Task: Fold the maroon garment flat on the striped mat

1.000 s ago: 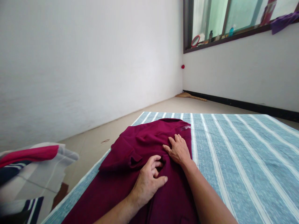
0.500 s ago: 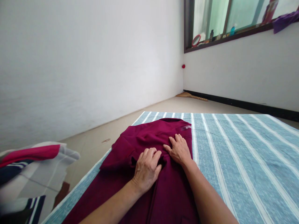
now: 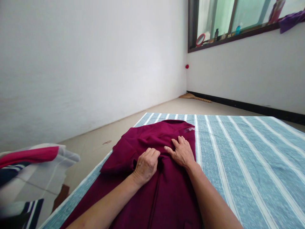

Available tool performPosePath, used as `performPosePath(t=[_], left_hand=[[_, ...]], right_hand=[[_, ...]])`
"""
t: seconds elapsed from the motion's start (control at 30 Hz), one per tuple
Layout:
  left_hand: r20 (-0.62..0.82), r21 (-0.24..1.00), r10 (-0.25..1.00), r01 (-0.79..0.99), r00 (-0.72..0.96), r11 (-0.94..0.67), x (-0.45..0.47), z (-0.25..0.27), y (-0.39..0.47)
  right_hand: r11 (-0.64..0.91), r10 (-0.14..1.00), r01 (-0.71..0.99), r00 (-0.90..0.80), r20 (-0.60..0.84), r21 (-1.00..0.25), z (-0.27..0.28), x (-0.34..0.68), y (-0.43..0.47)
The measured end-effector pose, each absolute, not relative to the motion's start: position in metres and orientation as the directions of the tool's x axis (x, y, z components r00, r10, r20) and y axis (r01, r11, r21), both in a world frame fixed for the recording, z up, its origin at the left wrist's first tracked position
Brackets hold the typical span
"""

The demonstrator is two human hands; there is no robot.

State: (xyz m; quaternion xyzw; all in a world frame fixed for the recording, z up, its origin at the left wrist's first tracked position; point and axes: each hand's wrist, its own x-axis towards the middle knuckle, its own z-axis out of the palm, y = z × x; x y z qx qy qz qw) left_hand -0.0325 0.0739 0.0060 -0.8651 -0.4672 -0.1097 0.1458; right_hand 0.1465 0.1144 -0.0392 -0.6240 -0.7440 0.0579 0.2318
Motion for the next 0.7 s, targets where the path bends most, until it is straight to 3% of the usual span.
performPosePath(t=[0.13,0.27,0.7], left_hand=[[0.289,-0.066,0.835,0.880,0.468,-0.471,-0.034,0.004,0.079],[0.268,-0.070,0.844,0.883,0.465,-0.464,-0.035,0.005,0.080],[0.253,-0.068,0.844,0.878,0.474,-0.473,-0.034,0.007,0.074]], right_hand=[[0.240,0.959,0.856,-0.136,0.250,-0.457,-0.036,0.152,0.114],[0.316,0.949,0.791,-0.250,0.194,-0.525,-0.033,0.162,0.112],[0.316,0.949,0.840,-0.279,0.149,-0.441,-0.032,0.157,0.107]])
